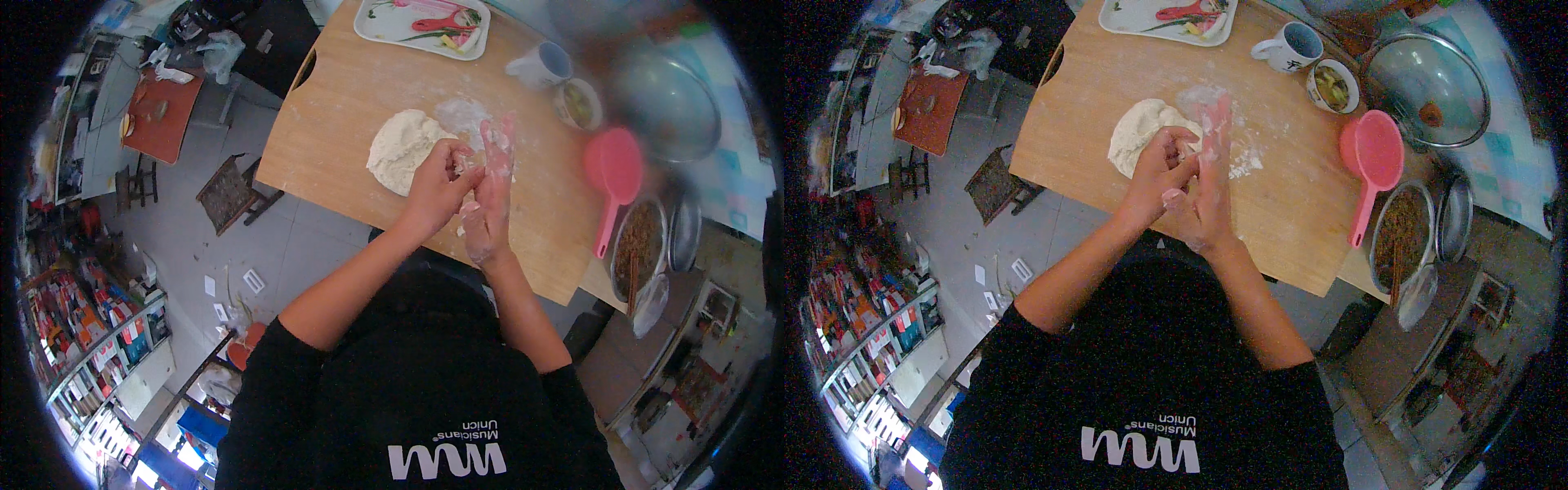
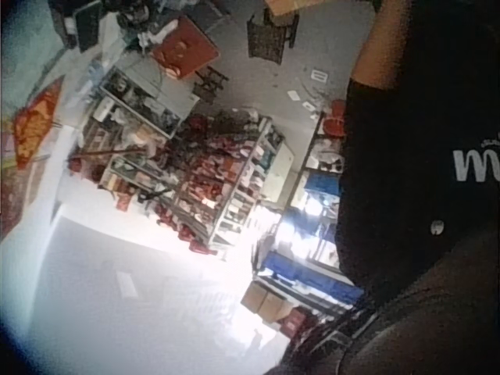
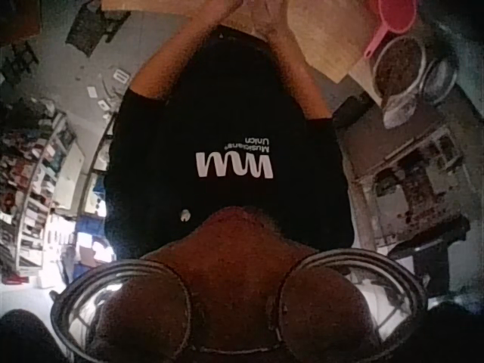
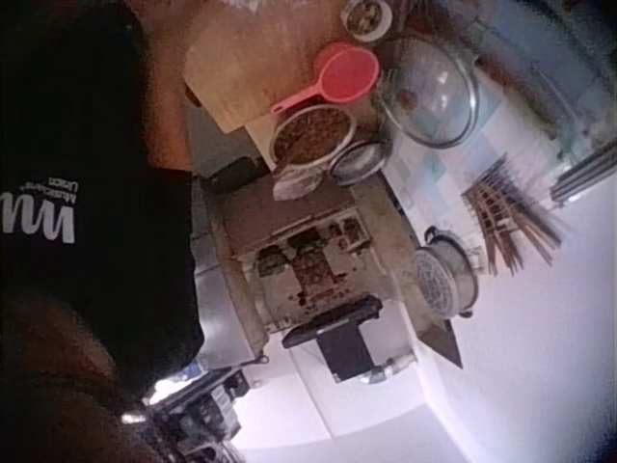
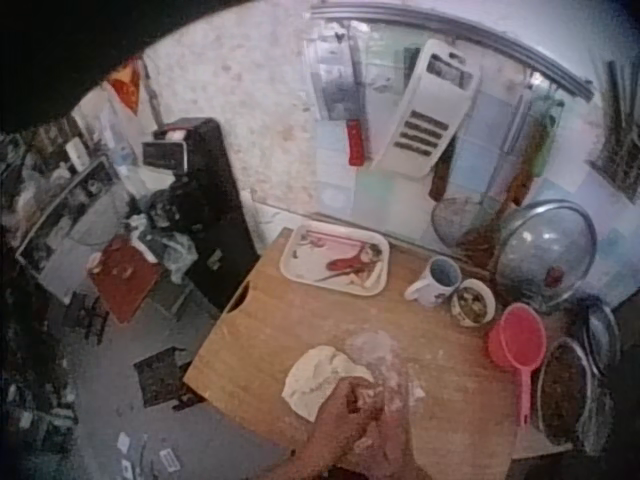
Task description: The person kneads a ball of dough on a wooden board, repeatedly folding and pressing it with both hands. They occasionally add flour to the surface and use a cleaver to scrape the board. The dough is shaped into a smooth ball by the end.
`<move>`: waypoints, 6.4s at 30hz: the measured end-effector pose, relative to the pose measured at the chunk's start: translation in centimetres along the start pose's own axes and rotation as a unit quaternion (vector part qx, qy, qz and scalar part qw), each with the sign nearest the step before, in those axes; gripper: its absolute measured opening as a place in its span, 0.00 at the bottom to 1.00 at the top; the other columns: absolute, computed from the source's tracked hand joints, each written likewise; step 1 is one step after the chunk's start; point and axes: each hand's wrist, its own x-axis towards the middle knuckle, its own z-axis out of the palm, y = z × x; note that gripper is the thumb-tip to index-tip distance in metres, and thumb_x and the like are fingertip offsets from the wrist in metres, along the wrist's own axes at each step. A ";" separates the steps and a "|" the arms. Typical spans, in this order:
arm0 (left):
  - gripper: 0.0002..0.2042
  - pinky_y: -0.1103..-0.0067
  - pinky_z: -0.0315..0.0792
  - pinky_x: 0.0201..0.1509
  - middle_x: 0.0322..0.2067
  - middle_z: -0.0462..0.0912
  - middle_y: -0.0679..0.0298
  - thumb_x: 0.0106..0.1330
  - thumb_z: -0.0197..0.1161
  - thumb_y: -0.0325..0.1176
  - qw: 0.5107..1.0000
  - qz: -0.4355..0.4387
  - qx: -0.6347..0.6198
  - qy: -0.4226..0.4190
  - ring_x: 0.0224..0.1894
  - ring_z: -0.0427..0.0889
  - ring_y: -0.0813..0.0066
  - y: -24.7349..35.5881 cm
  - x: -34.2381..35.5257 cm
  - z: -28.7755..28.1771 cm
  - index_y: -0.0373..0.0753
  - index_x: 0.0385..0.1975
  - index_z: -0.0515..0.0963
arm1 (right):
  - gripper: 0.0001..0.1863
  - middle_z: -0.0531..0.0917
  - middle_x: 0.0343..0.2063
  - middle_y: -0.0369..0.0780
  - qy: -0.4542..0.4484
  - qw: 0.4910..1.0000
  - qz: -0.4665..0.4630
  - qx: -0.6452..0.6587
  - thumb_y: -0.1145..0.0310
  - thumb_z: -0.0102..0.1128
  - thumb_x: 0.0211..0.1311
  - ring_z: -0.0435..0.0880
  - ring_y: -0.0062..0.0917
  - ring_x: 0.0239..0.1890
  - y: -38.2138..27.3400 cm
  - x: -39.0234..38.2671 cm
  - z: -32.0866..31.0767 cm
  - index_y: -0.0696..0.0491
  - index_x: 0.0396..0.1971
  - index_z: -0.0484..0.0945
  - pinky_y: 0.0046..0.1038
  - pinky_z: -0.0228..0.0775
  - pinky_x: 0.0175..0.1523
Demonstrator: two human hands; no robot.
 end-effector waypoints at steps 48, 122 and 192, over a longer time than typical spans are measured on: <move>0.08 0.69 0.67 0.42 0.32 0.74 0.61 0.50 0.62 0.37 0.823 0.336 0.455 -0.051 0.39 0.72 0.62 -9.3 3.9 -6.0 0.39 0.22 0.76 | 0.36 0.53 0.63 0.46 0.265 0.674 0.282 0.629 0.46 0.42 0.61 0.49 0.37 0.66 0.3 -0.9 -4.0 0.57 0.60 0.51 0.44 0.36 0.67; 0.05 0.88 0.58 0.18 0.19 0.71 0.71 0.62 0.55 0.30 0.992 0.036 -0.080 -0.094 0.17 0.64 0.89 5.0 0.3 -0.2 0.36 0.34 0.74 | 0.44 0.50 0.65 0.34 0.072 0.388 0.237 0.888 0.35 0.35 0.57 0.73 0.15 0.18 -4.4 -2.3 -3.4 0.49 0.65 0.40 0.23 0.68 0.26; 0.07 0.86 0.69 0.32 0.29 0.76 0.66 0.58 0.59 0.29 0.995 0.021 -0.098 -0.016 0.30 0.74 0.83 5.8 -3.4 0.7 0.31 0.33 0.76 | 0.55 0.46 0.63 0.56 0.003 0.973 -0.100 -0.210 0.31 0.50 0.45 0.55 0.47 0.62 -4.3 -2.4 -2.5 0.55 0.64 0.43 0.47 0.42 0.63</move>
